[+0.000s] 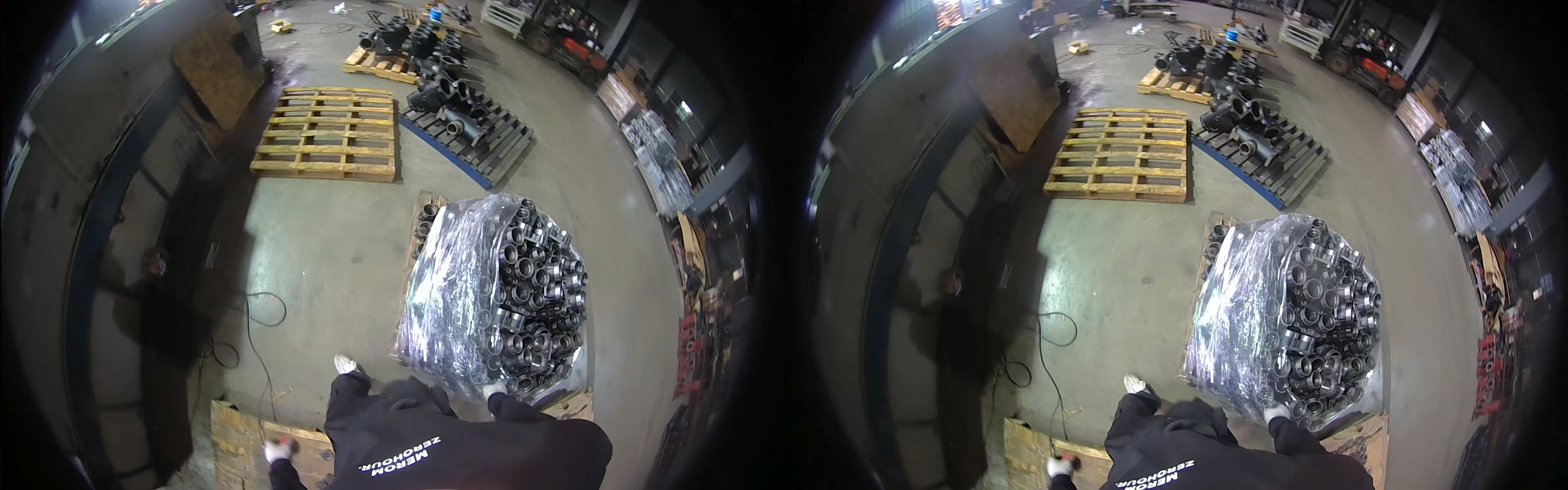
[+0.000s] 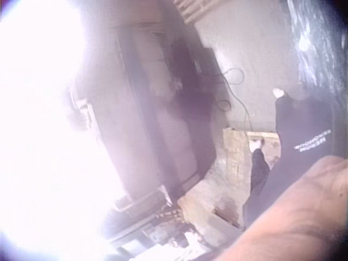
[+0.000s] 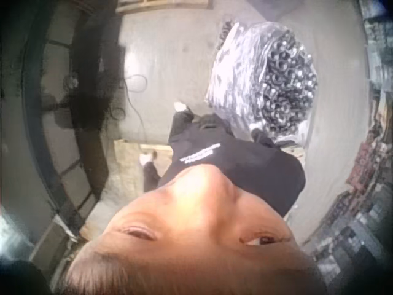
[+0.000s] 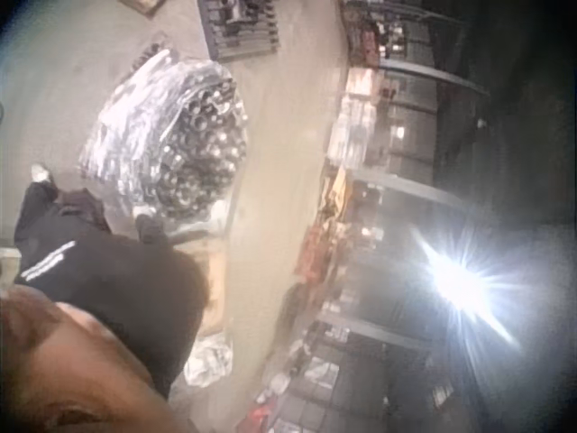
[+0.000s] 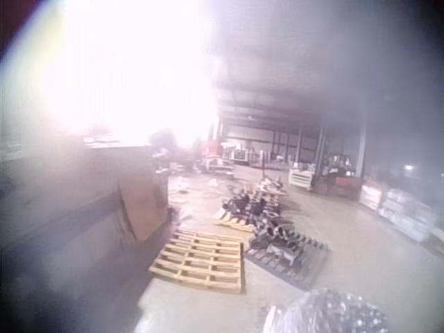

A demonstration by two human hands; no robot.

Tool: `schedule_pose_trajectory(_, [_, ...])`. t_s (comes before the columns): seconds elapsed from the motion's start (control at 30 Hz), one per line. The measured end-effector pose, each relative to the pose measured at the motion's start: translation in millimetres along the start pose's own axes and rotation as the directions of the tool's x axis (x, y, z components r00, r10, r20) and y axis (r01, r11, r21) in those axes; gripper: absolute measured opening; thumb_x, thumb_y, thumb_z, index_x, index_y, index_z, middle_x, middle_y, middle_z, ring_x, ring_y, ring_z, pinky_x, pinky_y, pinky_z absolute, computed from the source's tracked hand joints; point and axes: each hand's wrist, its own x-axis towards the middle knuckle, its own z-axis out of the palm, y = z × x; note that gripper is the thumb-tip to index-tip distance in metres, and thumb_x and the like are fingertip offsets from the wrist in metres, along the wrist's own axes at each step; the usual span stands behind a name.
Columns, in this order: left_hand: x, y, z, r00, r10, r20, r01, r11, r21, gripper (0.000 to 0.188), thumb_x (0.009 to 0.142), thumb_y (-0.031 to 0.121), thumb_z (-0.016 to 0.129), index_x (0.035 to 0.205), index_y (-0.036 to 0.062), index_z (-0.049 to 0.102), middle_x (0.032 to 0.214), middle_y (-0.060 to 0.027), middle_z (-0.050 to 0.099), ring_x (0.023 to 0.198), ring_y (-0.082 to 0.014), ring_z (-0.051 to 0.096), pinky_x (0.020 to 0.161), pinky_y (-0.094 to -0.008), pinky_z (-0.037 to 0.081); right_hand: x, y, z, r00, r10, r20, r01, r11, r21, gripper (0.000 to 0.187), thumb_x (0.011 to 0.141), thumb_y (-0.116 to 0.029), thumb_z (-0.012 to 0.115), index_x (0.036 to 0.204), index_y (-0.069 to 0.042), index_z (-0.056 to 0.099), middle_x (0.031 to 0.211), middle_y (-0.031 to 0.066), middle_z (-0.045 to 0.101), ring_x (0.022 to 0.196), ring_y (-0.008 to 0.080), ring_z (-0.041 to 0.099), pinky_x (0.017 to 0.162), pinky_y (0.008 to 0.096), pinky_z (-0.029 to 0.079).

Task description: The person places a metal part on a workbench, then walks to a storage area to retrieve a wire brush. After returning to the workbench, they attach the wire brush to an angle grinder and tighten it with a wrench.

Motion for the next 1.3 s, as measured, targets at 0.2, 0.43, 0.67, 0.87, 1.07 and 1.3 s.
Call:
schedule_pose_trajectory(0.2, [166.8, 385.0, -123.9, 0.872, 0.456, -0.175, -0.411, 0.879, 0.241, 0.060, 0.065, 0.026, 0.087, 0.112, 0.0010, 0.059, 0.103, -0.0165, 0.066, 0.095, -0.0293, 0.066, 0.083, -0.0408, 0.055, 14.5, -225.8, 46.3, 0.978, -0.211, 0.007, 0.210, 0.970, -0.122, 0.035, 0.074, -0.027, 0.069, 0.098, -0.003, 0.072, 0.097, 0.0184, 0.074, 0.094, 0.0340, 0.070, 0.083, 0.0395, 0.054])
schedule_pose_trajectory(0.43, [298.4, 600.4, -79.5, 0.761, 0.645, -0.074, -0.583, 0.729, 0.359, 0.062, 0.067, 0.036, 0.089, 0.113, 0.0051, 0.061, 0.108, -0.0184, 0.064, 0.098, -0.0342, 0.065, 0.086, -0.0426, 0.054, 118.3, -407.7, 157.9, 0.981, -0.076, 0.178, 0.059, 0.993, 0.101, 0.020, 0.076, -0.026, 0.072, 0.089, -0.010, 0.075, 0.089, 0.0156, 0.075, 0.084, 0.0319, 0.072, 0.074, 0.0420, 0.054])
schedule_pose_trajectory(0.67, [345.2, 661.9, -37.4, 0.994, -0.038, 0.099, 0.002, 0.940, 0.342, 0.066, 0.061, 0.044, 0.088, 0.102, -0.0020, 0.066, 0.095, -0.0213, 0.073, 0.089, -0.0337, 0.071, 0.083, -0.0412, 0.056, 280.2, -673.0, 202.1, 0.949, -0.304, 0.079, 0.314, 0.920, -0.234, 0.027, 0.081, 0.000, 0.061, 0.107, -0.001, 0.067, 0.090, 0.0094, 0.071, 0.089, 0.0229, 0.070, 0.077, 0.0332, 0.055])
schedule_pose_trajectory(0.87, [410.2, 783.7, -21.4, 0.975, -0.178, 0.132, 0.120, 0.925, 0.362, 0.066, 0.062, 0.043, 0.088, 0.101, -0.0054, 0.065, 0.097, -0.0218, 0.073, 0.092, -0.0320, 0.070, 0.086, -0.0386, 0.054, 363.5, -1038.8, 171.7, 0.924, -0.324, 0.202, 0.313, 0.946, 0.087, 0.018, 0.078, -0.002, 0.068, 0.096, -0.004, 0.067, 0.091, 0.0067, 0.072, 0.085, 0.0162, 0.067, 0.082, 0.0291, 0.053])
schedule_pose_trajectory(1.07, [611.9, 1056.1, -29.0, 0.963, -0.106, 0.249, 0.070, 0.986, 0.150, 0.075, 0.071, 0.052, 0.083, 0.109, -0.0078, 0.059, 0.096, -0.0221, 0.072, 0.084, -0.0330, 0.072, 0.074, -0.0441, 0.058, 368.4, -1271.6, 149.6, 0.944, -0.314, 0.106, 0.321, 0.946, -0.055, 0.017, 0.079, 0.001, 0.070, 0.094, -0.006, 0.065, 0.079, 0.0034, 0.067, 0.075, 0.0173, 0.064, 0.072, 0.0337, 0.054])
schedule_pose_trajectory(1.3, [833.8, 1532.6, -81.7, 0.835, 0.550, 0.024, -0.550, 0.831, 0.083, 0.056, 0.071, 0.028, 0.087, 0.114, 0.0017, 0.061, 0.106, -0.0154, 0.069, 0.095, -0.0260, 0.068, 0.086, -0.0366, 0.055, 385.3, -1389.7, 151.7, 0.960, -0.281, -0.007, 0.279, 0.956, -0.096, 0.014, 0.076, -0.001, 0.068, 0.088, -0.008, 0.066, 0.079, 0.0040, 0.068, 0.069, 0.0189, 0.064, 0.067, 0.0330, 0.054])
